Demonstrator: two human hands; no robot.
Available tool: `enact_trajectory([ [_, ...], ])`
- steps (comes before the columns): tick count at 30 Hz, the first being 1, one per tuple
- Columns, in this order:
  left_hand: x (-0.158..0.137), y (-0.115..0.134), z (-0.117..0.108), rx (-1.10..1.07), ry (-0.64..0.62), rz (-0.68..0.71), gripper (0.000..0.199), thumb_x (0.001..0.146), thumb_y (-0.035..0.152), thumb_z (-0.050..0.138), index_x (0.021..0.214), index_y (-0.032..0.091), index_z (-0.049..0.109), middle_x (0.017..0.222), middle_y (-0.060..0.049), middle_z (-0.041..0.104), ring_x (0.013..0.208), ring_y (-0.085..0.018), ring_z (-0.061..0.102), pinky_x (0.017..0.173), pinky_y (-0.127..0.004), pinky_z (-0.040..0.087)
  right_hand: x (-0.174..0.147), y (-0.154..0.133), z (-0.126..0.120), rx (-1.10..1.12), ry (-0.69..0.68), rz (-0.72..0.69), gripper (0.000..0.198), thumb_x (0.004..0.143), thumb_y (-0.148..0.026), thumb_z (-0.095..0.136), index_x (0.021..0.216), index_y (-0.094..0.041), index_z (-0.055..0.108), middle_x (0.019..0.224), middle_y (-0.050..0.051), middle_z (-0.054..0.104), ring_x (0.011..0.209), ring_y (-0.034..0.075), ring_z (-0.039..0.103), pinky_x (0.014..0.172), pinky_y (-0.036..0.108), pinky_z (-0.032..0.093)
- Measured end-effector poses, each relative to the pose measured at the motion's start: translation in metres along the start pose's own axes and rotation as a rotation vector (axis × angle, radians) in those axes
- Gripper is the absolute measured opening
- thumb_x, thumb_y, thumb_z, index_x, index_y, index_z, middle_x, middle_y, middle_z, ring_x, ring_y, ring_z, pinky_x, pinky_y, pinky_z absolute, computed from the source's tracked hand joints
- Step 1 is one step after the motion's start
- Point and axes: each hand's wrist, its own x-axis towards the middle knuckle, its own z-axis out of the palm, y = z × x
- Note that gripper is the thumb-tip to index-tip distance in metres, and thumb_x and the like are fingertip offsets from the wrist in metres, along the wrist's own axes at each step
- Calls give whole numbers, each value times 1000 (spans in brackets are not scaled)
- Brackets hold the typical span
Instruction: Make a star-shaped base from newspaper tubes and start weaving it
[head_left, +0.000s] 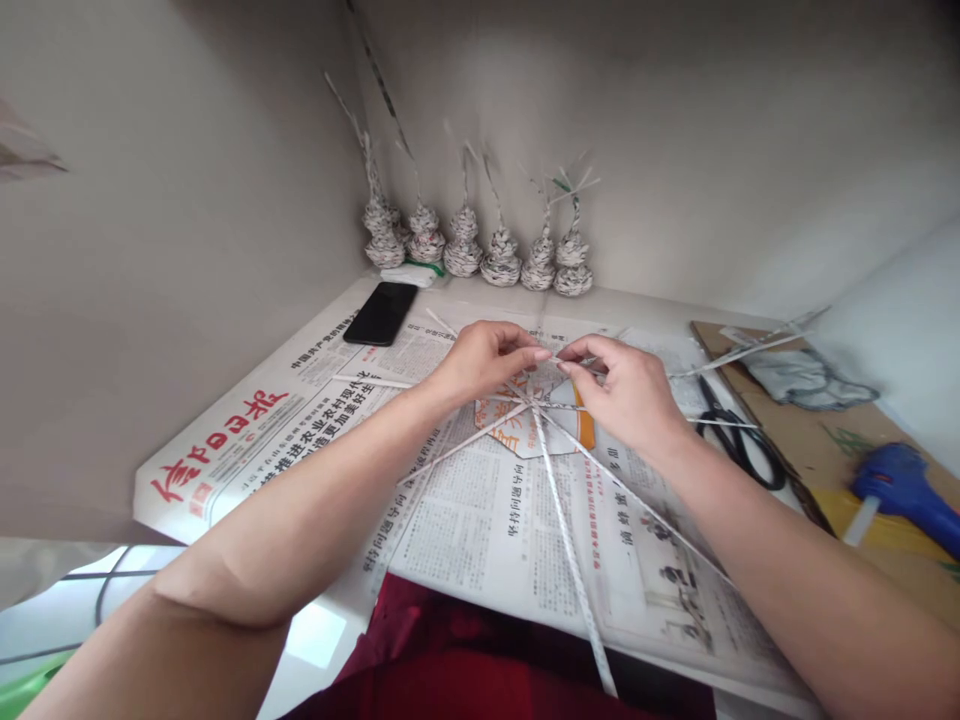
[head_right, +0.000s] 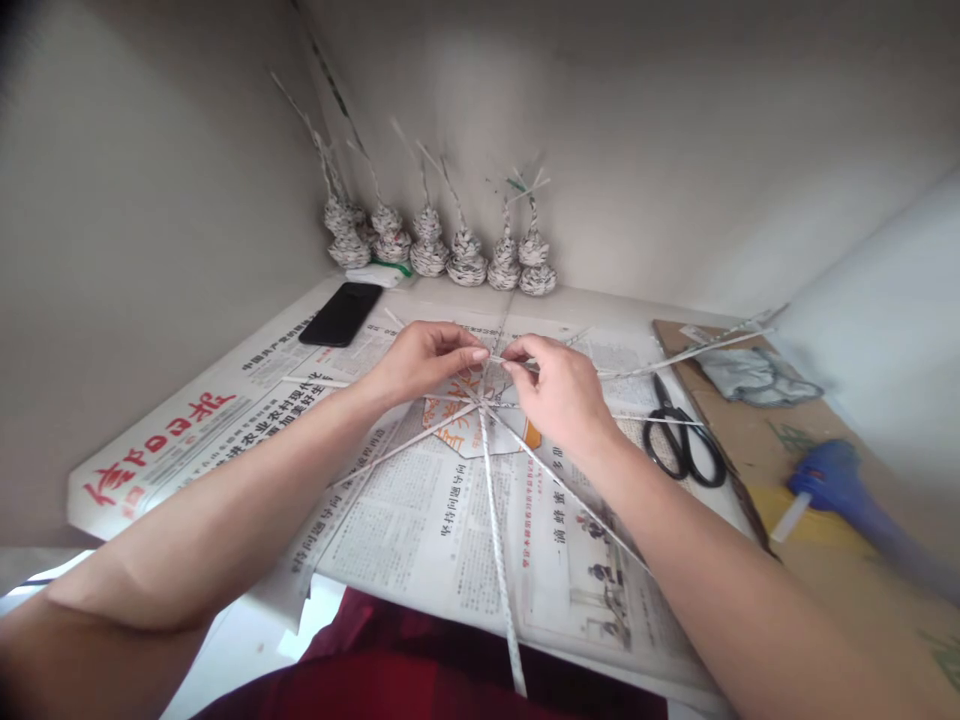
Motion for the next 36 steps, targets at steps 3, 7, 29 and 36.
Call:
enact_trajectory([
  [3, -2, 4, 0, 137, 24, 8, 21, 77, 35, 72, 75, 14, 72, 66, -2, 69, 59, -12, 55, 58, -23, 39, -2, -1, 4, 25, -6, -35, 10, 85, -22, 65, 92, -21, 72, 89, 2, 77, 63, 15, 62, 61, 28, 42],
  [7, -4, 9, 0, 304, 100, 53, 20, 80, 30, 68, 71, 13, 69, 58, 1, 62, 55, -10, 48, 58, -24, 35, -2, 2, 11, 9, -26, -92, 15, 88, -23, 63, 98, -23, 74, 89, 3, 78, 71, 19, 68, 64, 29, 45],
  [29, 1, 0, -7, 286, 24, -53, 40, 85, 48, 62, 65, 14, 70, 61, -2, 68, 59, -13, 58, 61, -25, 40, -5, 28, 32, -56, 14, -172, 21, 92, -24, 59, 103, -23, 76, 97, 5, 77, 87, 23, 72, 78, 32, 51],
  [36, 6, -5, -24, 497, 32, -235, 38, 88, 44, 57, 67, 17, 73, 63, -3, 71, 61, -16, 63, 67, -27, 45, -7, 39, 35, -116, -22, -97, 23, 92, -26, 56, 101, -23, 77, 96, 6, 77, 83, 24, 70, 77, 34, 51],
])
